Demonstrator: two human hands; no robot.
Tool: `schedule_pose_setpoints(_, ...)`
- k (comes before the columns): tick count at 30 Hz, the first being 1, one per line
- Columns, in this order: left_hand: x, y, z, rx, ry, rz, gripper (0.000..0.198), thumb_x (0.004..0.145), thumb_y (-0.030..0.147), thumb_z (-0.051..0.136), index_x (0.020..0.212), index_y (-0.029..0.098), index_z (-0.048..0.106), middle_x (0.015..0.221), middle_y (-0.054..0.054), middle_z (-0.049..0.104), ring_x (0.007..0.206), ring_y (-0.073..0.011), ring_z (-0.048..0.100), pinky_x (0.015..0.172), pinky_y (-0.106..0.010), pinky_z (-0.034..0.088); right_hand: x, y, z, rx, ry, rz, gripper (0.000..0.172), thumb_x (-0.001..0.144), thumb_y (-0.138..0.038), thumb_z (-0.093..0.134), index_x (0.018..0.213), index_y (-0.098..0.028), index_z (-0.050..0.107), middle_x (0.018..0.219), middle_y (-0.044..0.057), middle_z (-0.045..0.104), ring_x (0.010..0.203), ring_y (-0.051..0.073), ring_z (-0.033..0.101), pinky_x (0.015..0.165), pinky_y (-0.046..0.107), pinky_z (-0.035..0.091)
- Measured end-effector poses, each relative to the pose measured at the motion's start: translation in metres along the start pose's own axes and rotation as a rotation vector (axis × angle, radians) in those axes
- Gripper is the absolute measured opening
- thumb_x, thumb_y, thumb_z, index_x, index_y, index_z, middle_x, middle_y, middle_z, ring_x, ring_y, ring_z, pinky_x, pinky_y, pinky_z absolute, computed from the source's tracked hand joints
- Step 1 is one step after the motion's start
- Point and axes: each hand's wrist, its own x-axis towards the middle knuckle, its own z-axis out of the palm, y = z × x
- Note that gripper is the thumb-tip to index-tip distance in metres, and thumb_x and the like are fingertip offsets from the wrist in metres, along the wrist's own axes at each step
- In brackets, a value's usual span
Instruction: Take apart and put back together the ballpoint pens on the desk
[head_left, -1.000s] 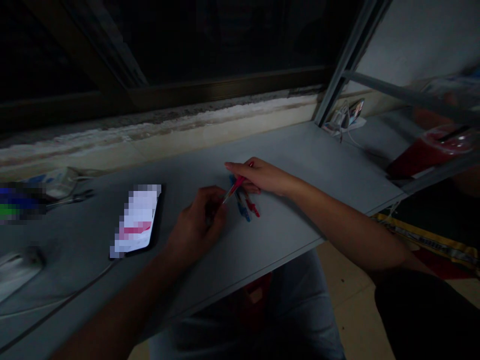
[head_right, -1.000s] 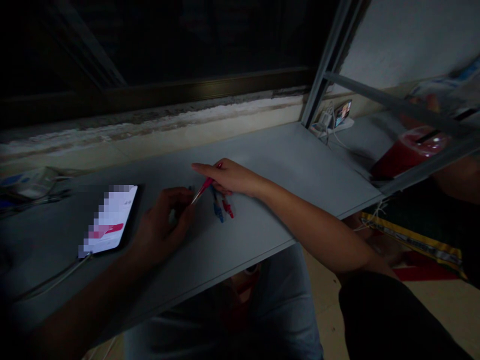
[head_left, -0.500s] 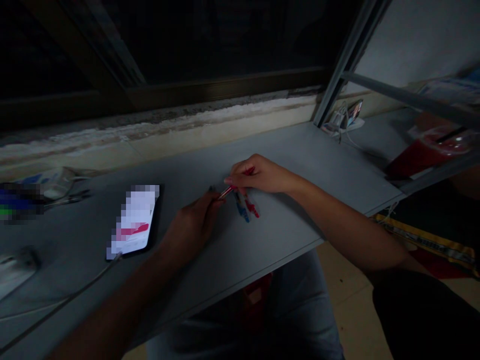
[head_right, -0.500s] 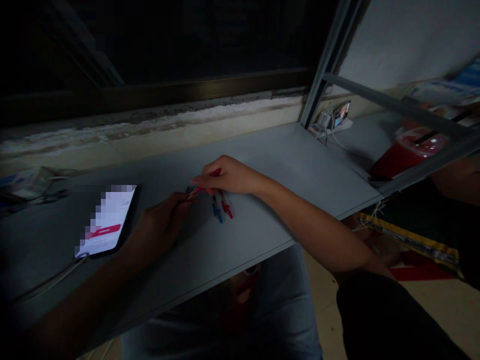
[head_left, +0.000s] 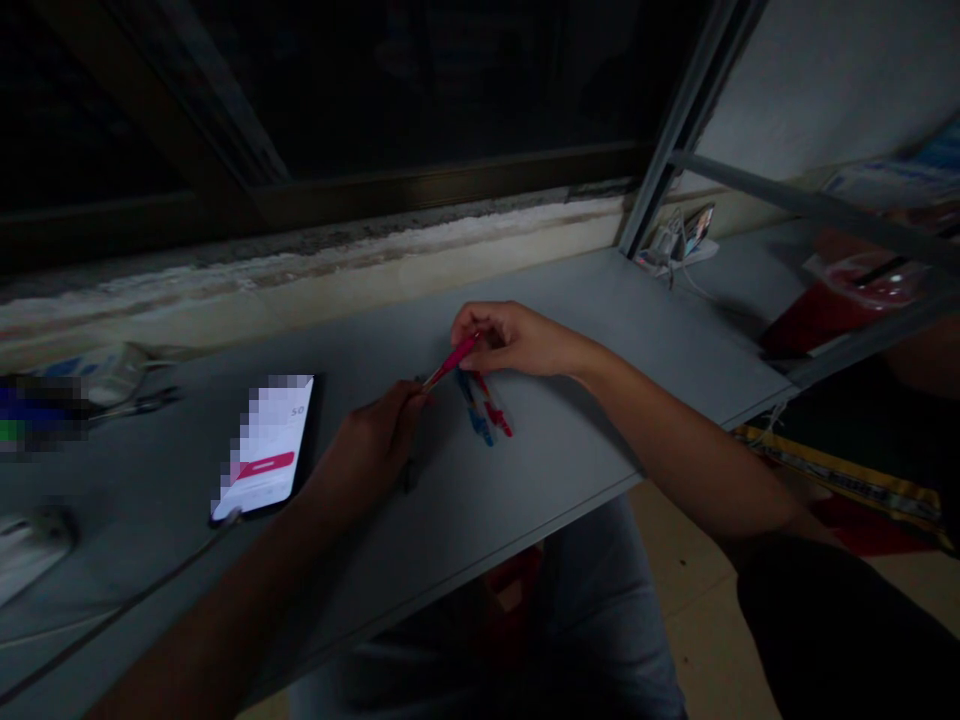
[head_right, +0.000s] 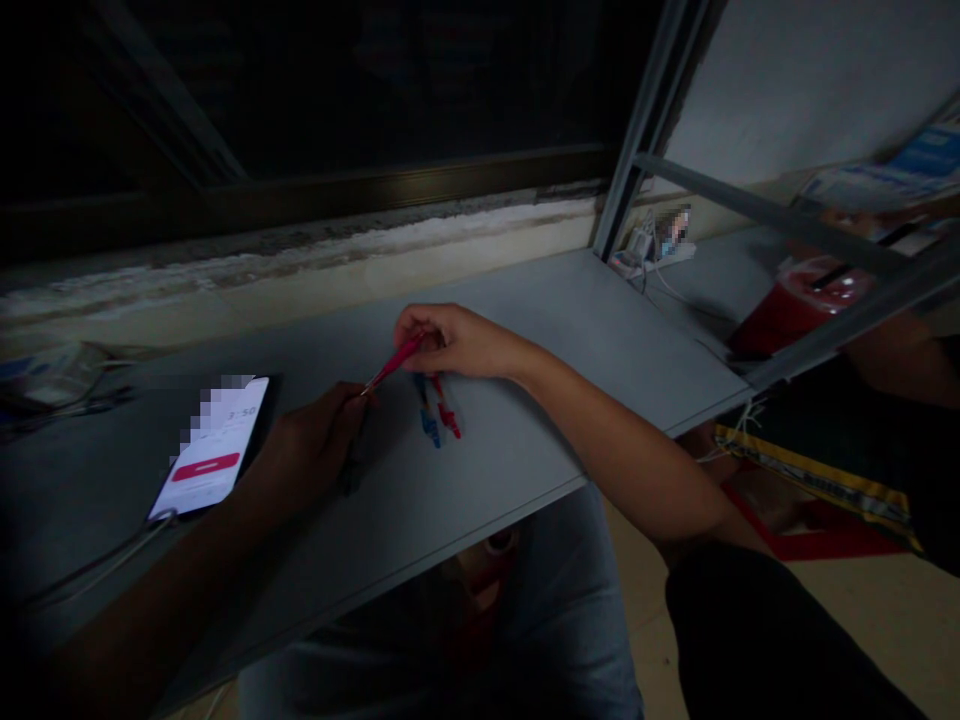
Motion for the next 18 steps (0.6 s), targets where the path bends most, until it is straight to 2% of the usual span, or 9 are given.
schedule_pose_setpoints(2, 0.0003, -0.0001, 0.0002, -0.005, 0.000, -0.011, 0.038, 0.103, 0.042, 0.034, 0.107, 0.018, 0.064, 0.080, -0.006, 0.073, 0.060, -0.0196, 0.067, 0.058, -0.029, 0.047, -0.0001, -0.0007, -0.0018, -0.007, 0.031, -0.030, 0.030, 0.080, -0.018, 0.081, 0.099, -0.016, 0.059, 0.087, -0.001, 0.069, 0.062, 0.007, 0.055, 0.060, 0.021, 0.045)
schedule_pose_setpoints(5, 0.0002, -0.0008, 0.0002, -0.015, -0.002, -0.001, 0.037, 0.103, 0.042, 0.035, 0.108, 0.018, 0.064, 0.085, -0.007, 0.075, 0.065, -0.0203, 0.070, 0.060, -0.029, 0.049, -0.0007, -0.0014, -0.0033, -0.039, 0.017, 0.022, 0.019, 0.090, -0.028, 0.072, 0.088, -0.015, 0.058, 0.077, 0.000, 0.065, 0.062, 0.009, 0.056, 0.059, 0.023, 0.044)
schedule_pose_setpoints(7, 0.0001, -0.0016, 0.0004, -0.014, -0.010, 0.001, 0.037, 0.103, 0.042, 0.036, 0.108, 0.018, 0.064, 0.086, -0.007, 0.076, 0.066, -0.0206, 0.071, 0.060, -0.029, 0.049, -0.0010, -0.0012, -0.0039, -0.025, 0.000, -0.006, 0.020, 0.087, -0.025, 0.075, 0.090, -0.015, 0.057, 0.079, 0.000, 0.065, 0.065, 0.010, 0.058, 0.061, 0.023, 0.046)
schedule_pose_setpoints(9, 0.0002, -0.0024, 0.0008, -0.005, -0.020, -0.009, 0.038, 0.103, 0.041, 0.035, 0.106, 0.018, 0.064, 0.083, -0.007, 0.075, 0.064, -0.0207, 0.070, 0.059, -0.029, 0.049, -0.0011, -0.0006, -0.0044, 0.001, 0.012, -0.046, 0.031, 0.079, -0.021, 0.080, 0.098, -0.016, 0.056, 0.087, -0.001, 0.067, 0.068, 0.010, 0.060, 0.063, 0.023, 0.048)
schedule_pose_setpoints(10, 0.0002, -0.0028, 0.0010, 0.000, -0.022, -0.013, 0.038, 0.103, 0.041, 0.035, 0.106, 0.018, 0.065, 0.082, -0.007, 0.075, 0.063, -0.0207, 0.070, 0.059, -0.030, 0.049, -0.0010, -0.0001, -0.0047, -0.001, 0.019, -0.037, 0.030, 0.080, -0.023, 0.080, 0.098, -0.016, 0.056, 0.087, 0.000, 0.068, 0.067, 0.010, 0.060, 0.062, 0.023, 0.047)
schedule_pose_setpoints(13, 0.0004, -0.0034, 0.0013, 0.007, -0.009, 0.000, 0.037, 0.103, 0.041, 0.036, 0.108, 0.018, 0.065, 0.087, -0.008, 0.076, 0.067, -0.0212, 0.071, 0.062, -0.030, 0.050, 0.0000, 0.0019, -0.0057, -0.037, 0.030, 0.020, 0.022, 0.088, -0.030, 0.073, 0.086, -0.016, 0.057, 0.073, -0.001, 0.064, 0.060, 0.010, 0.055, 0.056, 0.023, 0.043)
schedule_pose_setpoints(18, -0.0006, -0.0009, -0.0003, 0.012, -0.008, -0.006, 0.035, 0.104, 0.041, 0.038, 0.108, 0.018, 0.065, 0.078, -0.005, 0.073, 0.059, -0.0185, 0.067, 0.054, -0.028, 0.046, 0.0025, 0.0026, -0.0080, 0.078, 0.053, -0.056, 0.023, 0.079, -0.023, 0.080, 0.087, -0.016, 0.060, 0.072, -0.003, 0.062, 0.064, 0.009, 0.053, 0.060, 0.022, 0.043)
